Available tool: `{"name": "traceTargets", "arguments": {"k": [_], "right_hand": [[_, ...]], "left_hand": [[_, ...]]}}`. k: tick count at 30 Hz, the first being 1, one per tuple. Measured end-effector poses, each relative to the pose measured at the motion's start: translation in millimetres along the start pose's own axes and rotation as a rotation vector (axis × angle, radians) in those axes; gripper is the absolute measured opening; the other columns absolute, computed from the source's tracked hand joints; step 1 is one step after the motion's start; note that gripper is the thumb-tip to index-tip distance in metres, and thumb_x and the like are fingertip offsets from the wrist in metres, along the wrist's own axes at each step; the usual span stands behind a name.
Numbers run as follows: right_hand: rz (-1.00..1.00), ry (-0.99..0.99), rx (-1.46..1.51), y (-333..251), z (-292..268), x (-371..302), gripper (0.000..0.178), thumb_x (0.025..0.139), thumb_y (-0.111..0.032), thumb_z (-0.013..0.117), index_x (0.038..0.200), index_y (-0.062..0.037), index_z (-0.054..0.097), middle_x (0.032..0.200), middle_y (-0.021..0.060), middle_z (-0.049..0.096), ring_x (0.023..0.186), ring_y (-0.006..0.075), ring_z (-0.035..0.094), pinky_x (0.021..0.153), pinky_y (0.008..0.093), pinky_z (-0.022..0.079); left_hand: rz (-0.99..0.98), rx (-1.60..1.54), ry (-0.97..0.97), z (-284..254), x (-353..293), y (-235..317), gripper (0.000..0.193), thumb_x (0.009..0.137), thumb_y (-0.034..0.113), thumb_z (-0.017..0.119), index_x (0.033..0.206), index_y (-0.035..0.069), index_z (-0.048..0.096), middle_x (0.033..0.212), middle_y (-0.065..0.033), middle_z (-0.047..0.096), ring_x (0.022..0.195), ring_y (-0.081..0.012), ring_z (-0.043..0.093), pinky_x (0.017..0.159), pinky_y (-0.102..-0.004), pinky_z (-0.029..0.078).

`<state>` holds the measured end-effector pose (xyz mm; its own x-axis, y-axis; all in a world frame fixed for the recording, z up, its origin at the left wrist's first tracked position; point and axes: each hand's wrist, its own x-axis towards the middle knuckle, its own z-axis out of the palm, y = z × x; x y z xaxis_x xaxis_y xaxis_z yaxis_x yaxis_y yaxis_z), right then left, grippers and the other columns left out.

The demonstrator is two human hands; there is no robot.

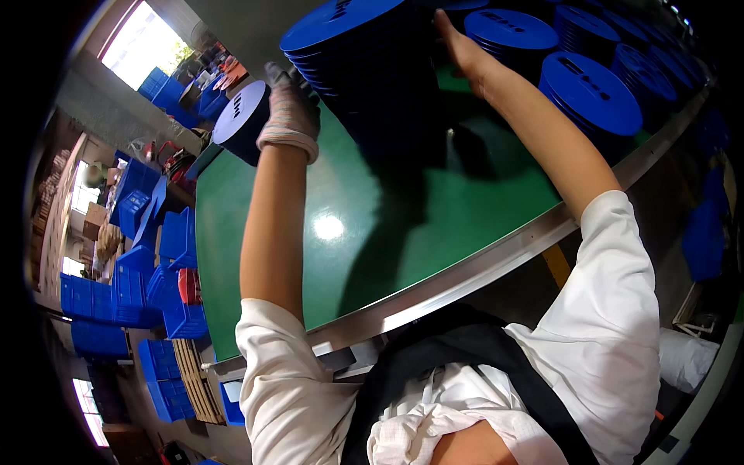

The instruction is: The person wipes the inside of a blue plastic crate with a cloth, then repeatedly picks up blue plastic spools from a table and stacks them into the crate. Later, the person moves to a conveyor belt area and stacks additional blue spools into a crate.

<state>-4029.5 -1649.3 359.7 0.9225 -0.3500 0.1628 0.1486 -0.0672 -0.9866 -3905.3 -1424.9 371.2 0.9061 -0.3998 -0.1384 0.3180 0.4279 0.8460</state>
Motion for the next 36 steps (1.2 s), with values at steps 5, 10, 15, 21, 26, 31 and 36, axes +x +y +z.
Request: {"name": "traceTargets", "arguments": {"k": [5, 10, 15, 21, 26, 31, 36], "right_hand": [[0.332, -0.161, 0.137, 15.7, 15.7, -3.9, 0.087, 0.089, -0.076, 0.016, 0.152, -0.0169, 0.022, 0.156, 0.0106, 0.026, 0.145, 0.0314, 0.019, 0.115, 0.0509, 0.015], [0.328, -0.182, 0.112, 9.6, 15.0, -25.9, 0.09, 0.086, -0.08, 0.015, 0.151, -0.018, 0.026, 0.155, 0.0101, 0.029, 0.144, 0.028, 0.023, 0.115, 0.0473, 0.017], [0.212, -0.404, 0.21, -2.9, 24.4, -17.0, 0.091, 0.088, -0.077, 0.013, 0.152, -0.0128, 0.02, 0.155, 0.0199, 0.022, 0.145, 0.0391, 0.014, 0.115, 0.0575, 0.013], [0.193, -0.424, 0.068, -63.3, 83.8, -45.9, 0.099, 0.082, -0.084, 0.018, 0.15, -0.012, 0.026, 0.151, 0.0207, 0.03, 0.143, 0.04, 0.021, 0.113, 0.059, 0.019], [0.11, -0.726, 0.114, -102.9, 173.1, -84.9, 0.102, 0.08, -0.086, 0.019, 0.15, -0.0126, 0.026, 0.151, 0.0205, 0.031, 0.142, 0.0401, 0.024, 0.112, 0.0591, 0.021], [0.11, -0.923, 0.09, -122.0, 296.7, -166.9, 0.105, 0.077, -0.088, 0.021, 0.151, -0.0131, 0.026, 0.15, 0.0204, 0.032, 0.141, 0.0402, 0.026, 0.111, 0.0592, 0.023], [0.194, -0.923, 0.066, -119.1, 430.6, -275.9, 0.106, 0.074, -0.091, 0.022, 0.151, -0.0175, 0.028, 0.15, 0.0212, 0.032, 0.139, 0.0401, 0.031, 0.109, 0.0601, 0.025]], "left_hand": [[-0.309, -0.601, -0.359, -61.8, 56.0, -34.6, 0.054, 0.098, 0.046, 0.037, 0.142, 0.015, 0.043, 0.149, -0.0047, 0.04, 0.138, -0.0271, 0.034, 0.111, -0.0515, 0.024], [-0.14, -0.277, -0.341, -17.2, 11.6, -55.9, 0.061, 0.095, 0.055, 0.043, 0.14, 0.013, 0.044, 0.144, -0.0051, 0.046, 0.134, -0.0254, 0.039, 0.114, -0.0425, 0.027], [0.063, -0.122, -0.399, -30.1, 0.4, -26.3, 0.066, 0.092, 0.061, 0.045, 0.138, 0.013, 0.046, 0.142, -0.0051, 0.049, 0.132, -0.0271, 0.042, 0.114, -0.0448, 0.026], [0.079, -0.078, -0.178, -33.9, -95.6, 46.7, 0.071, 0.095, 0.065, 0.028, 0.149, 0.02, 0.031, 0.154, -0.0026, 0.032, 0.143, -0.0292, 0.023, 0.117, -0.0504, 0.014], [-0.422, -2.999, -0.454, -109.2, -194.4, 114.5, 0.063, 0.096, 0.06, 0.03, 0.146, 0.023, 0.038, 0.152, 0.0008, 0.036, 0.144, -0.0272, 0.023, 0.116, -0.0484, 0.014], [-0.276, -3.017, -0.551, -208.1, -339.2, 163.4, 0.059, 0.096, 0.057, 0.034, 0.141, 0.022, 0.047, 0.148, -0.0013, 0.043, 0.141, -0.0254, 0.029, 0.115, -0.0485, 0.018], [-0.053, -2.981, -0.697, -303.0, -489.0, 190.3, 0.055, 0.099, 0.05, 0.032, 0.144, 0.02, 0.041, 0.151, -0.0024, 0.037, 0.143, -0.0264, 0.024, 0.115, -0.0491, 0.015]]}}
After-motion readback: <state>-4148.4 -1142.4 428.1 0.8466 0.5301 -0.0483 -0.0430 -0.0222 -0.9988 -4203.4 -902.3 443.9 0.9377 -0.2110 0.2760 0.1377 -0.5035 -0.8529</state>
